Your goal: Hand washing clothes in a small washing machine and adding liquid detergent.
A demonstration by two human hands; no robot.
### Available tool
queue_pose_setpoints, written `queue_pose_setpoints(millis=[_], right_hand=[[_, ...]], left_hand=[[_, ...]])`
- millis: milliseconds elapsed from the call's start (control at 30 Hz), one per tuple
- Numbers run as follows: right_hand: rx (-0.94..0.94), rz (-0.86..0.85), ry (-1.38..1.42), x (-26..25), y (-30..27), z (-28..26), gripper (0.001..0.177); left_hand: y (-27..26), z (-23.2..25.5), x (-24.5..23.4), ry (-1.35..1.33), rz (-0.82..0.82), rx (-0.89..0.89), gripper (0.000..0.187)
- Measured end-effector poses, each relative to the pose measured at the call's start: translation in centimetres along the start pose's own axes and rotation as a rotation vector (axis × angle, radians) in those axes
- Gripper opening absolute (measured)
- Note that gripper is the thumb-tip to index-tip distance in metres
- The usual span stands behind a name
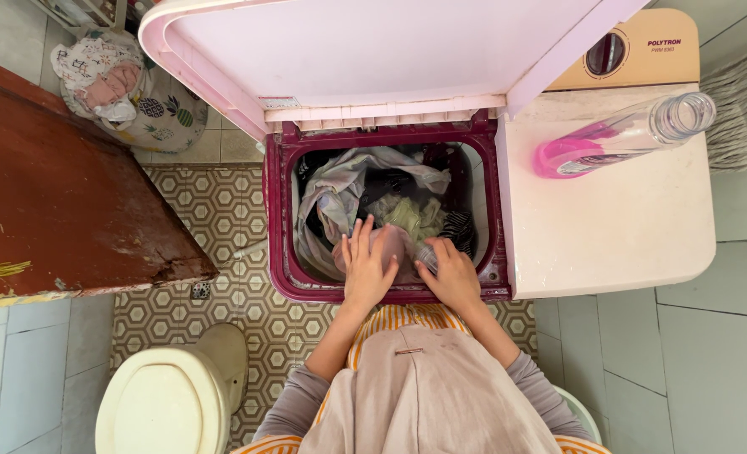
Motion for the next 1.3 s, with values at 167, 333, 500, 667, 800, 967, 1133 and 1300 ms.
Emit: queue_pose_setpoints(millis=[167, 333, 500, 667, 800, 967, 1133, 1300], right_hand=[[0.006, -0.012, -0.004, 0.1, 0.0, 0.0, 0.045], [0.006, -0.005, -0.007, 0.0, 0.0, -0.1, 0.045], [0.005, -0.006, -0.008, -0.1, 0.0, -0.1, 0.045], [0.017, -0.017, -0.008, -0.1, 0.1, -0.2, 0.045], [0.012, -0.021, -0.003, -0.2, 0.1, -0.1, 0.045], [-0.063, 0.137, 0.132, -0.9, -0.2, 0.1, 0.051], [-0.060, 0.349, 0.380, -5.2, -0.4, 2.0, 0.060], [0.040, 0.652, 0.475, -9.8, 0.1, 5.5, 0.059]], left_hand=[[0.1, 0.1, -0.1, -0.037, -0.047, -0.065, 0.073], [0.1, 0.1, -0.1, -0.053, -0.057, -0.084, 0.073], [0.1, 0.0, -0.1, -0.058, -0.058, -0.093, 0.071], [-0.2, -0.3, 0.3, -0.058, -0.052, -0.085, 0.070], [-0.2, -0.4, 0.4, -0.057, -0.053, -0.082, 0.069], [-0.5, -0.8, 1.2, -0.031, -0.043, -0.041, 0.069], [-0.4, -1.1, 2.1, 0.001, -0.058, 0.001, 0.067], [2.7, 0.3, 3.4, -0.119, -0.075, 0.033, 0.065]])
Point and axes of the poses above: each hand's wrist, its own y-axis towards the middle knuckle, its own x-axis out of the palm, z = x × y, the point moved 2 cm from there along y, towards the middle knuckle, and after that the axes turned 6 degrees about x, right-handed, at the moved point
